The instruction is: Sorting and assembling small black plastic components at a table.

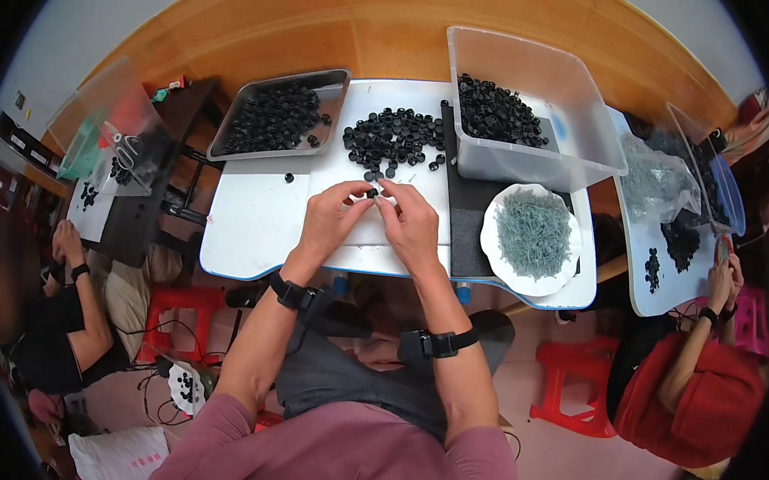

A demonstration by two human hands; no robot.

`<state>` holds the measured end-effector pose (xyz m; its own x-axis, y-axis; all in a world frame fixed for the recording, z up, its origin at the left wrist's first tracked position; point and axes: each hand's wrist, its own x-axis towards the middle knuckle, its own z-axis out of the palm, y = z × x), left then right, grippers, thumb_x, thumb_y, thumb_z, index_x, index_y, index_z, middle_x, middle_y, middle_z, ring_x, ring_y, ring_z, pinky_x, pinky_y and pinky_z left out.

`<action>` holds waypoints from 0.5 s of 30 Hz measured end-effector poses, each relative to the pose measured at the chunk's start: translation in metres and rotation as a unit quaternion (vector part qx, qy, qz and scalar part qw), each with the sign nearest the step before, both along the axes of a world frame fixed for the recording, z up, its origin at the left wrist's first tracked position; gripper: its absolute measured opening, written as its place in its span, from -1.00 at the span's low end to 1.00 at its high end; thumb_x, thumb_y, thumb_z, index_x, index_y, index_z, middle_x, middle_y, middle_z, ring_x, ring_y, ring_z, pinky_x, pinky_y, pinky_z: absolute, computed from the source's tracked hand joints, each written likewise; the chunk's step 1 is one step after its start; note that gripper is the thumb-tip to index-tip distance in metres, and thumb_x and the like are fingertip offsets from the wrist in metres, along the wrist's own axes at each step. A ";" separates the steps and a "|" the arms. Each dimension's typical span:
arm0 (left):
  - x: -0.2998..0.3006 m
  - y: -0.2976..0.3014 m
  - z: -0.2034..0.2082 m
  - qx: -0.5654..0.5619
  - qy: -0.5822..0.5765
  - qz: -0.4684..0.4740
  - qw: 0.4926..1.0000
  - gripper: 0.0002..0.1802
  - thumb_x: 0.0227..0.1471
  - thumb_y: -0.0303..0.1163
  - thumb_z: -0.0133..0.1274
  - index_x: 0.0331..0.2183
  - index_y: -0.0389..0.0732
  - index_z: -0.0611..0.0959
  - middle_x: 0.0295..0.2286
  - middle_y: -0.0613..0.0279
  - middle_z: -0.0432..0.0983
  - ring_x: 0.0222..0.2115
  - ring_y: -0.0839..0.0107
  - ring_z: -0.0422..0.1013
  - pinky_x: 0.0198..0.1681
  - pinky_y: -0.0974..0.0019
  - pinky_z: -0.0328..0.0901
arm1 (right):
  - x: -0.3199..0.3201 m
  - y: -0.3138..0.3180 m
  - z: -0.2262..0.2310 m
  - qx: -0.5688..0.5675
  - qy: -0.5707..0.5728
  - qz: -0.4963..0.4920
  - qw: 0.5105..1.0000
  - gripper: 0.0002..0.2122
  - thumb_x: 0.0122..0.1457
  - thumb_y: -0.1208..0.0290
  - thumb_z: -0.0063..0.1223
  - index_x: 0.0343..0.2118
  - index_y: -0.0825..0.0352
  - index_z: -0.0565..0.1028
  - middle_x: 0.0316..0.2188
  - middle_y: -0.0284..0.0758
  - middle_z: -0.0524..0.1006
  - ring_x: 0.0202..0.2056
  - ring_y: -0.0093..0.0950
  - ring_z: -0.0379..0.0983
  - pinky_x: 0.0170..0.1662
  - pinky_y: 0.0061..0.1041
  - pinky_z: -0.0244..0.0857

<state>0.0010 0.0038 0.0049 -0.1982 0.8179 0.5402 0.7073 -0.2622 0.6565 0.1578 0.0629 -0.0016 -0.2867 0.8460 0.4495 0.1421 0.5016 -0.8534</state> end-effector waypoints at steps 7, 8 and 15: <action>0.007 -0.007 0.007 -0.087 -0.073 -0.025 0.993 -0.75 0.07 -0.46 0.27 -0.16 -0.25 0.72 -0.32 0.13 0.70 -0.37 0.33 0.63 -0.25 0.33 0.50 | 0.004 0.002 -0.008 -0.093 0.030 0.047 0.994 -0.84 0.19 0.53 0.23 -0.18 0.42 0.66 -0.42 -0.37 0.67 -0.44 -0.71 0.50 -0.37 -0.67 0.36; 0.007 -0.007 0.007 -0.088 -0.073 -0.025 0.993 -0.75 0.07 -0.46 0.27 -0.16 -0.25 0.72 -0.32 0.13 0.70 -0.37 0.33 0.63 -0.25 0.33 0.50 | 0.004 0.002 -0.009 -0.091 0.027 0.044 0.995 -0.84 0.16 0.52 0.24 -0.21 0.41 0.67 -0.44 -0.33 0.67 -0.48 -0.68 0.51 -0.39 -0.64 0.38; -0.003 -0.002 -0.006 -0.140 -0.274 -0.121 0.944 -0.75 0.11 -0.54 0.25 -0.14 -0.35 0.68 -0.25 0.16 0.69 -0.21 0.46 0.59 -0.06 0.36 0.47 | 0.007 0.005 -0.016 -0.145 0.078 0.077 0.983 -0.87 0.12 0.55 0.25 -0.27 0.44 0.66 -0.49 -0.35 0.65 -0.49 -0.69 0.52 -0.40 -0.66 0.41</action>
<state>-0.0020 0.0017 -0.0014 -0.1740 0.9707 0.1660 0.1835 -0.1337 0.9739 0.1651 0.0679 -0.0176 -0.3674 0.8974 0.2442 -0.0611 0.2387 -0.9692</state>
